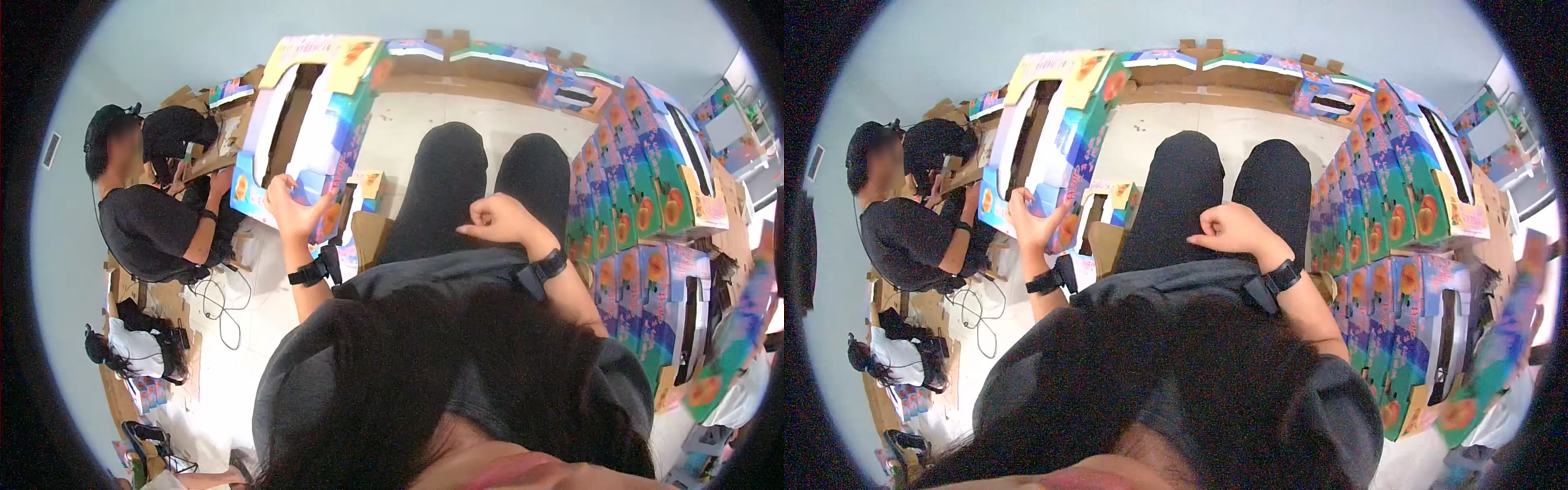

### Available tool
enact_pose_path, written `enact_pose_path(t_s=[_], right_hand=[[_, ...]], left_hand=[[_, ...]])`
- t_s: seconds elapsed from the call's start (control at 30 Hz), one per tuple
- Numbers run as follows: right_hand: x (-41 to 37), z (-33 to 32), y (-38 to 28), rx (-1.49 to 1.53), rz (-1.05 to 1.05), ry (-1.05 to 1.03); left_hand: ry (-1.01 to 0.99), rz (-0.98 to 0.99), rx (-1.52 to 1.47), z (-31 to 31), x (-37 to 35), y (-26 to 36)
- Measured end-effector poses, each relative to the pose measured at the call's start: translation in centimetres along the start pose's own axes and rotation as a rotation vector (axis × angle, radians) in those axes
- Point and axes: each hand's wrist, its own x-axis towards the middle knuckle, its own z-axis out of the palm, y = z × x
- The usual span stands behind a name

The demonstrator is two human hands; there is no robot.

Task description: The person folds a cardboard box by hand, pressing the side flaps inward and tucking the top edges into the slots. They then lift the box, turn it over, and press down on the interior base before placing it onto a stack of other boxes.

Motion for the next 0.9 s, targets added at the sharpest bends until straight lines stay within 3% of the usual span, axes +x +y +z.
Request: enact_pose_path(t_s=[0.07,0.17,0.37,0.43,0.5,0.57,0.8,0.9], right_hand=[[0.0,-0.6,0.3,0.082,-0.010,0.099],[-1.3,-3.5,-4.0,-0.106,-0.146,0.311],[-7.8,-10.2,-13.6,-0.533,-0.637,0.779],[-10.5,-10.9,-15.1,-0.638,-0.670,1.046],[-12.1,-11.6,-15.9,-0.623,-0.632,1.124],[-11.6,-11.6,-15.0,-0.646,-0.552,1.127],[-5.8,-7.1,-6.5,-0.683,-0.300,0.658],[-5.9,-6.8,-5.8,-0.506,-0.210,0.723]], left_hand=[[-0.002,0.139,-0.041,-2.3,1.4,3.5],[-0.024,0.323,-0.124,-4.8,2.6,7.4],[-0.143,0.625,-0.205,-5.4,3.1,14.4],[-0.205,0.716,-0.236,-4.9,2.9,16.0],[-0.262,0.794,-0.296,-4.1,3.0,16.8],[-0.360,0.822,-0.347,-3.4,2.8,17.4],[-0.556,0.864,-0.350,-1.5,1.4,18.5],[-0.555,0.842,-0.294,-2.0,1.1,18.8]])
